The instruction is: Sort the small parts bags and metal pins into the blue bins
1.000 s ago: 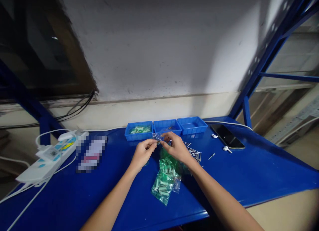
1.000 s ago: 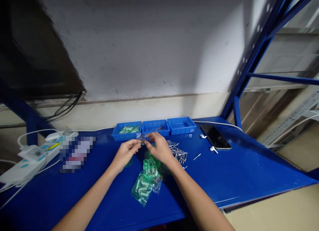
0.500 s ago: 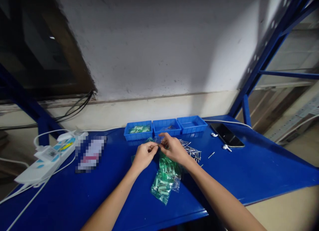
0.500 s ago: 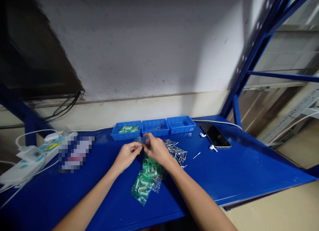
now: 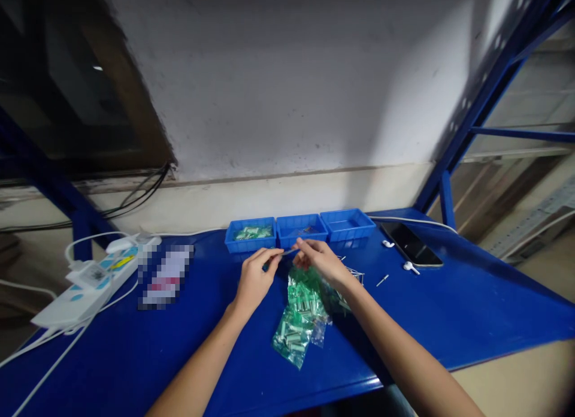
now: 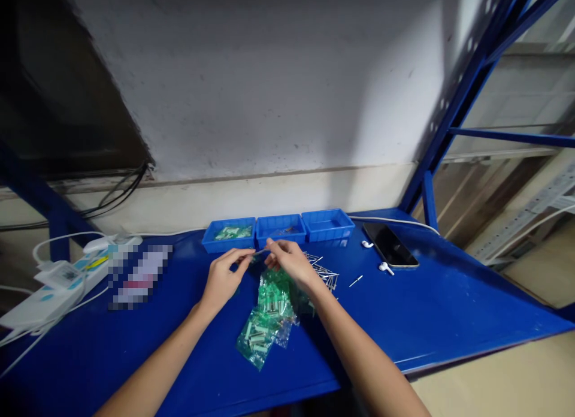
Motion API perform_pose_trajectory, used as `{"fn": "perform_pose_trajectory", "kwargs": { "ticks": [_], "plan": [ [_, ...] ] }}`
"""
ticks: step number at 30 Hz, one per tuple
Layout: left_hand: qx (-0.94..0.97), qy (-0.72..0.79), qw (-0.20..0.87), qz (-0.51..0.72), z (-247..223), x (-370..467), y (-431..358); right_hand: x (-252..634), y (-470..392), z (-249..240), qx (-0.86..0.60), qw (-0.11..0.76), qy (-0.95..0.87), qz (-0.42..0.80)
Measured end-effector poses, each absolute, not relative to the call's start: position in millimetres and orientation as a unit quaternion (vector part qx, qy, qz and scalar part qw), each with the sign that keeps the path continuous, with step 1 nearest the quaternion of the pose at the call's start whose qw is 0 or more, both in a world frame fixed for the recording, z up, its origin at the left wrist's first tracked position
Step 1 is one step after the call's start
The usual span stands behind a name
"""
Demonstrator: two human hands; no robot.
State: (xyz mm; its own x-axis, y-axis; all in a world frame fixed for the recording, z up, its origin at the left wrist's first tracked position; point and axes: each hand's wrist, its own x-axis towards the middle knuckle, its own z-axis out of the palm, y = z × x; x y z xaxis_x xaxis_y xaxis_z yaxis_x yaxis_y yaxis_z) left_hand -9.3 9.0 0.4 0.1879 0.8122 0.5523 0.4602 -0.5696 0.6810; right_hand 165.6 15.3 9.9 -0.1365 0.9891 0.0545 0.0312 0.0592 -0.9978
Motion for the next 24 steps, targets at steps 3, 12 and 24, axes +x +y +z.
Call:
{"fn": "perform_pose_trajectory", "kwargs": {
  "ticks": [3, 12, 24],
  "plan": [
    [0.752, 0.417, 0.186, 0.476, 1, -10, 8, 159, 11, 13, -0.401, 0.508, -0.533, 0.545],
    [0.532, 0.410, 0.515, 0.533, -1, 0, 11, 161, 10, 5, -0.434, 0.538, -0.673, 0.264],
    [0.625, 0.434, 0.404, 0.507, -12, 0, 14, 167, -3, 16, -0.367, 0.513, -0.776, -0.009]
  ]
}}
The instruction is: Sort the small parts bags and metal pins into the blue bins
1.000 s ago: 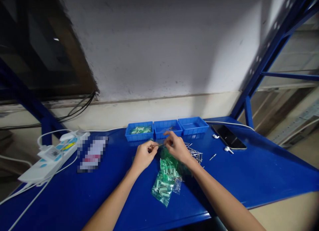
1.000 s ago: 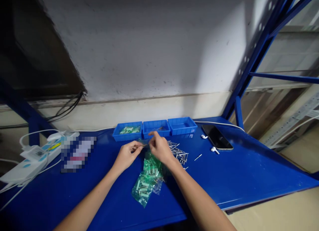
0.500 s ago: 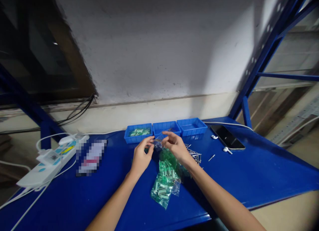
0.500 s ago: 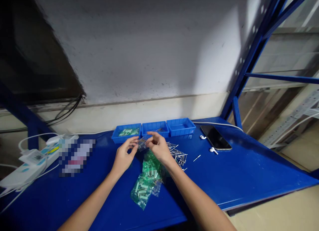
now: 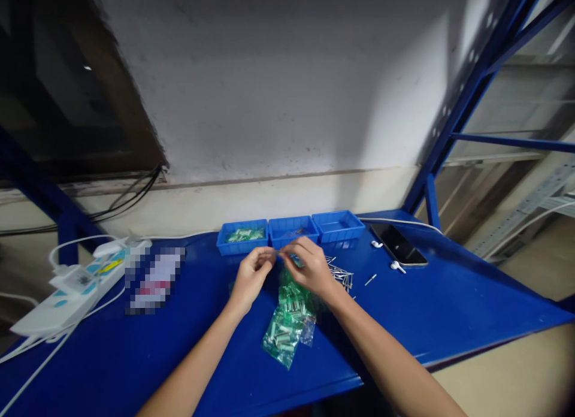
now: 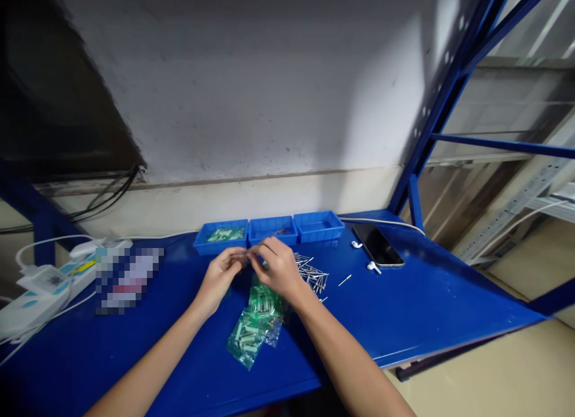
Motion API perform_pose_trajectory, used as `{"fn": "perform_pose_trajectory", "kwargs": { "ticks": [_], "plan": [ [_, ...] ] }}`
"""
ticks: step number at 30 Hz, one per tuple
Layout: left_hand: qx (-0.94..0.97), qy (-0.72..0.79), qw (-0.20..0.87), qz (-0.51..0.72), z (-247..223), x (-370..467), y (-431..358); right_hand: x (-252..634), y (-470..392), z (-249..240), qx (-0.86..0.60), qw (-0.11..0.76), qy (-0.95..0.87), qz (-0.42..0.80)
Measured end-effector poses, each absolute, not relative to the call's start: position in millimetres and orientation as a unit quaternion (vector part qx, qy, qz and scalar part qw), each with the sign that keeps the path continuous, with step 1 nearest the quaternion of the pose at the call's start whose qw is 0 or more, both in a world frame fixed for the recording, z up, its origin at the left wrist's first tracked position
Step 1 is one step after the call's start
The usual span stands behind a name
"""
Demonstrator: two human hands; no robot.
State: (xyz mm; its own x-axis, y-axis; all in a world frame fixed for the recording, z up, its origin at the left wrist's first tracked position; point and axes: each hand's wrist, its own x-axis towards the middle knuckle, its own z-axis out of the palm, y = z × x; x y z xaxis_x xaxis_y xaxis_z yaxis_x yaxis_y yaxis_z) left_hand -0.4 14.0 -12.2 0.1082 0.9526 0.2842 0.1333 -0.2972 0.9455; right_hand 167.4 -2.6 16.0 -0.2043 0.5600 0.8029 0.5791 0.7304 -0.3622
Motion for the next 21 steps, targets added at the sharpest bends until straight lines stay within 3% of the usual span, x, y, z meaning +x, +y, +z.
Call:
{"fn": "perform_pose_trajectory", "kwargs": {
  "ticks": [4, 8, 10, 15, 21],
  "plan": [
    [0.751, 0.489, 0.194, 0.399, -20, -3, 16, 190, -3, 35, -0.393, 0.649, -0.623, -0.192],
    [0.800, 0.521, 0.053, 0.293, -21, -1, 11, 211, 16, 59, -0.456, 0.670, -0.536, -0.236],
    [0.816, 0.514, 0.038, 0.260, -21, 0, 8, 217, 27, 62, -0.491, 0.625, -0.568, -0.215],
    [0.844, 0.489, 0.026, 0.217, -26, 0, 5, 219, 33, 29, -0.538, 0.368, -0.758, -0.022],
    [0.819, 0.523, 0.023, 0.235, -28, 0, 7, 196, 21, -9, -0.571, 0.296, -0.764, 0.061]
  ]
}}
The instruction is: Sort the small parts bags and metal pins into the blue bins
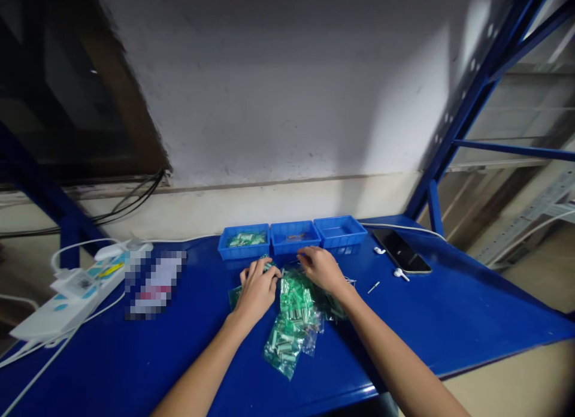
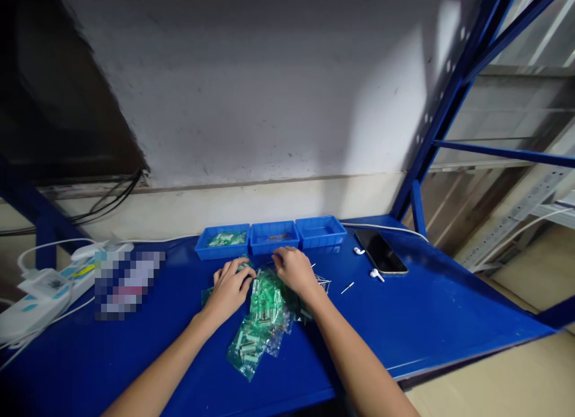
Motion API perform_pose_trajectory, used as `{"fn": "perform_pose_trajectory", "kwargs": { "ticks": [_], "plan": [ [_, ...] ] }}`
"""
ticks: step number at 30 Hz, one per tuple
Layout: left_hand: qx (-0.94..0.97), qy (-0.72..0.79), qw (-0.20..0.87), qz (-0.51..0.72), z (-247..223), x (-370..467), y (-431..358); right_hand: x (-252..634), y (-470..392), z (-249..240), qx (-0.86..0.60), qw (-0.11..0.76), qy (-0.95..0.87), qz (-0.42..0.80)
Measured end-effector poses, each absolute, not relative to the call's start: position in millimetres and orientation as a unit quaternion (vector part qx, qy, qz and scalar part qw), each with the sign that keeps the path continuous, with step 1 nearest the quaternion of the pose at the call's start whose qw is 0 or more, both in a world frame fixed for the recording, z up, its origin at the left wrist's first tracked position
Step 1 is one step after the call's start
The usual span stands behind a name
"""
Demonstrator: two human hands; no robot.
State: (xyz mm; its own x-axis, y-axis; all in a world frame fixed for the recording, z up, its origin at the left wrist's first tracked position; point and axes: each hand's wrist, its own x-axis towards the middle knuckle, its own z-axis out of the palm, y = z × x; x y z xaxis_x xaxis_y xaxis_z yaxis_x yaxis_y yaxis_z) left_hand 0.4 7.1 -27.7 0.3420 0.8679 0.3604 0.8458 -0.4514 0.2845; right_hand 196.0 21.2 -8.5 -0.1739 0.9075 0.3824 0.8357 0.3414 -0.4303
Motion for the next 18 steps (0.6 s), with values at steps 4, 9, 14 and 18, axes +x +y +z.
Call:
{"fn": "perform_pose_trajectory", "kwargs": {
  "ticks": [4, 9, 14, 18],
  "plan": [
    [0.815, 0.530, 0.021, 0.234, -28, 1, 7, 178, 21, -16, -0.526, 0.270, -0.803, 0.074],
    [0.811, 0.534, 0.023, 0.240, -33, 2, 9, 173, 18, -19, -0.473, 0.296, -0.822, 0.117],
    [0.787, 0.527, 0.046, 0.318, -27, -1, 14, 175, 16, -14, -0.447, 0.353, -0.812, 0.127],
    [0.753, 0.481, 0.060, 0.445, -14, -7, 15, 174, 14, -9, -0.478, 0.420, -0.760, 0.134]
  ]
}}
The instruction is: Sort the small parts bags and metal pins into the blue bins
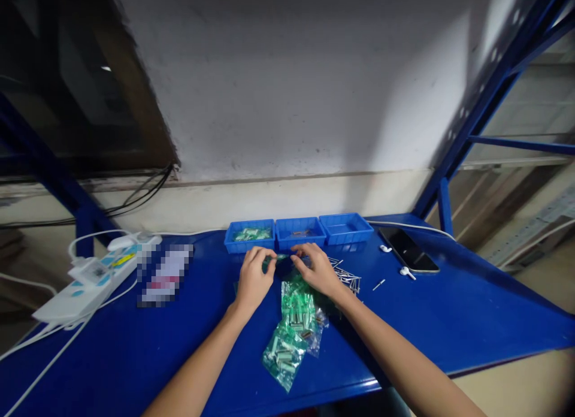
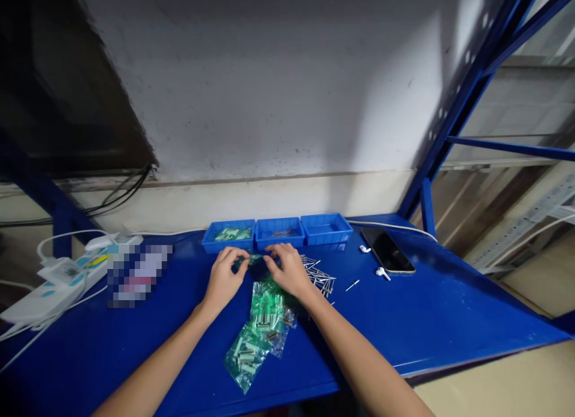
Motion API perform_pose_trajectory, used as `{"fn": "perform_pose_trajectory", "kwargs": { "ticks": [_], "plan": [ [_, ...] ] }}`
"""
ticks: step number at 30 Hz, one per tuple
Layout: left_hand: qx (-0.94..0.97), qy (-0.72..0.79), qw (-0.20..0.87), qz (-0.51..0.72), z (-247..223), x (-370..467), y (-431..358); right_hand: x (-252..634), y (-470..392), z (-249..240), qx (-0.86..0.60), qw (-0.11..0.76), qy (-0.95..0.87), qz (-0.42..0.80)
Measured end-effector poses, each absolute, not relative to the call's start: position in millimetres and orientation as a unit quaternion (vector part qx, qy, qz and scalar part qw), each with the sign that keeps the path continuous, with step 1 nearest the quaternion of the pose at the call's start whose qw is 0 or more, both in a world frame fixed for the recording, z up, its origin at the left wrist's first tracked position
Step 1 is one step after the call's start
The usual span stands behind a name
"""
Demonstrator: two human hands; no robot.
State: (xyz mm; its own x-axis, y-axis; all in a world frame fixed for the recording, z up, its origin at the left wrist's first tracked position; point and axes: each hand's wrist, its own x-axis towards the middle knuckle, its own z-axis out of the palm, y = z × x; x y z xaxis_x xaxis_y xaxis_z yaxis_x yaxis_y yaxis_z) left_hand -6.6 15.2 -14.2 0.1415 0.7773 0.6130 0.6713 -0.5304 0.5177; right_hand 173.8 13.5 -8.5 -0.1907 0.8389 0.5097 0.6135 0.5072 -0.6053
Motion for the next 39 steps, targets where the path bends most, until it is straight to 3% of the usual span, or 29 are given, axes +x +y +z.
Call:
{"fn": "perform_pose_trajectory", "kwargs": {
  "ticks": [5, 12, 24, 33, 39],
  "plan": [
    [0.761, 0.405, 0.053, 0.505, -8, -4, 5, 169, 8, 0, -0.494, 0.445, -0.681, 0.308],
    [0.817, 0.349, -0.040, 0.458, -8, -3, 0, 164, 3, 9, -0.399, 0.520, -0.547, 0.521],
    [0.802, 0.406, 0.054, 0.434, -6, 1, 1, 162, 9, -6, -0.454, 0.626, -0.525, 0.355],
    [0.794, 0.437, 0.072, 0.416, -4, -4, 2, 158, 4, -9, -0.458, 0.605, -0.562, 0.328],
    [0.787, 0.444, 0.124, 0.410, -6, -4, 2, 158, -5, 0, -0.460, 0.596, -0.632, 0.186]
  ]
}}
